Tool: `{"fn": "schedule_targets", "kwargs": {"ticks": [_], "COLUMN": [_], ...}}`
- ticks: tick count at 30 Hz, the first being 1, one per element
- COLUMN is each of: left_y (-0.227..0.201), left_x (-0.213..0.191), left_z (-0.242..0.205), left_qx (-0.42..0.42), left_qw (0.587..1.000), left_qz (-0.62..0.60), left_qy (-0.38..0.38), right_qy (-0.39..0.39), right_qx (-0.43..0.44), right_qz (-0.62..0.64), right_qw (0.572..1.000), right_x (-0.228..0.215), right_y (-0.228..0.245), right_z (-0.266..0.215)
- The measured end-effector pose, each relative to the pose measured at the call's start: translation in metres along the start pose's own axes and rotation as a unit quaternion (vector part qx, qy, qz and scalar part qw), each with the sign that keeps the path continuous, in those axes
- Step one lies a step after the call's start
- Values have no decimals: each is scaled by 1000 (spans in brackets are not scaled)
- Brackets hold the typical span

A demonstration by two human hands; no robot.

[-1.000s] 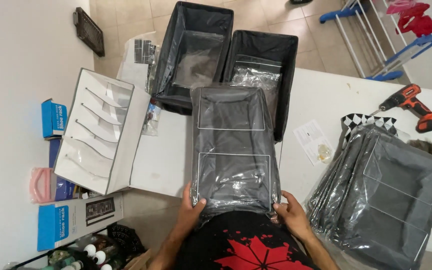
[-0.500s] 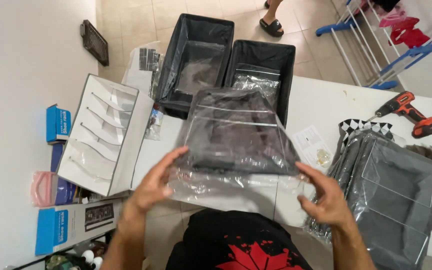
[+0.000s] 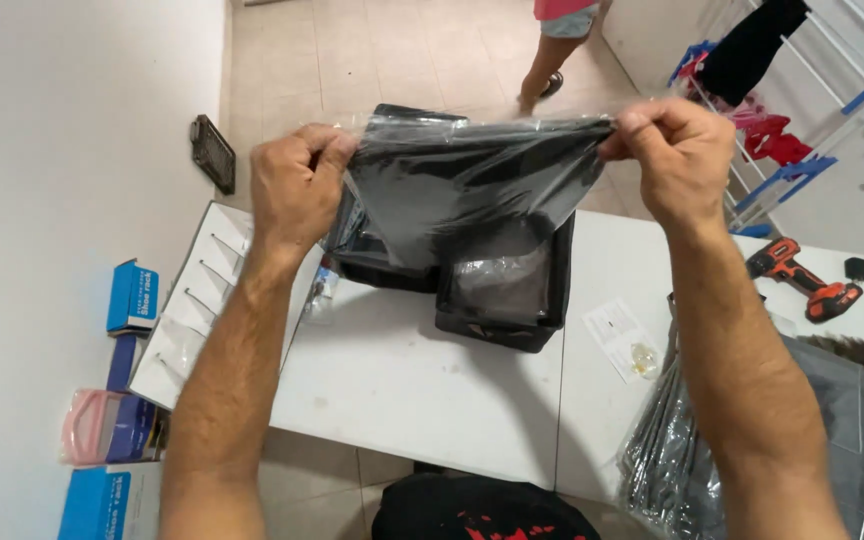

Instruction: Unpacking and unfolding fabric storage boxes from plastic packaging on a work table.

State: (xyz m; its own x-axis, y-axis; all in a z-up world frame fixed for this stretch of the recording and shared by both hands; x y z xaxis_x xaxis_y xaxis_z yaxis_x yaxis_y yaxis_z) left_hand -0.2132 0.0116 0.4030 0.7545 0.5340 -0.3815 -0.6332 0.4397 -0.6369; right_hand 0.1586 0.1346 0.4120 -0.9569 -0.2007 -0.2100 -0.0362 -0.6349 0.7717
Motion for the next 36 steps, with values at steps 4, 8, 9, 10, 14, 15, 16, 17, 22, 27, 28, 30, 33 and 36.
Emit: {"fn": "schedule_targets", "kwargs": {"ticks": [4,8,9,10,14,15,16,17,22,27,28,30,33,36], "left_y": [-74,-98,-107,-116,-135,-131,-127,-134,-147,-113,-106,-36,42,74], "left_x": [-29,1,7,13,37,44,52,53,55,34,20,-13,-25,10], "left_z": [10,23,25,26,20,15,11,5,-28,-78,-97,-144,-173,-166], "left_qx": [175,163,164,166,140,101,61,61,31,130,164,95,-40,-128], "left_qw": [977,985,985,984,988,993,996,995,995,987,975,962,968,961], "left_qz": [121,-6,-37,-69,-20,8,36,39,75,50,86,111,8,-233], "left_qy": [16,55,23,-10,-67,-64,-61,-63,-61,-80,-124,-231,-247,-71], "right_qy": [-26,-8,42,91,234,255,275,277,23,-51,-68,-81,-119,-149], "right_qx": [-36,-45,-9,27,-64,-38,-12,-14,10,20,32,47,59,66], "right_qz": [24,91,138,183,213,182,150,152,114,210,243,238,236,259], "right_qw": [999,995,990,979,946,949,950,949,993,976,967,967,963,952], "right_x": [-13,10,25,39,100,118,134,145,152,140,135,120,92,77], "right_y": [0,-4,-18,-30,75,87,98,108,74,-10,-26,-42,-62,-101], "right_z": [34,69,73,75,7,-13,-33,-45,-73,-86,-91,-106,-118,-145]}}
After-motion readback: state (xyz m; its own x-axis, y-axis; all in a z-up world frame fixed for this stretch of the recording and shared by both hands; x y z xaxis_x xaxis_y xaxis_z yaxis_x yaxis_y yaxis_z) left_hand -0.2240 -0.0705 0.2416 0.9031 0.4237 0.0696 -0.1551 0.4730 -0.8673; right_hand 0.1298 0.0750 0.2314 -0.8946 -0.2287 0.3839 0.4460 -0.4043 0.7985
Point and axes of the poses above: each hand's wrist, its own z-axis towards the middle knuckle, its own x-axis out of the palm, y = z × x, the point moved 8 cm from there along z, towards the middle knuckle, and after that the axes turned 3 degrees about y, right-handed, at the moved point
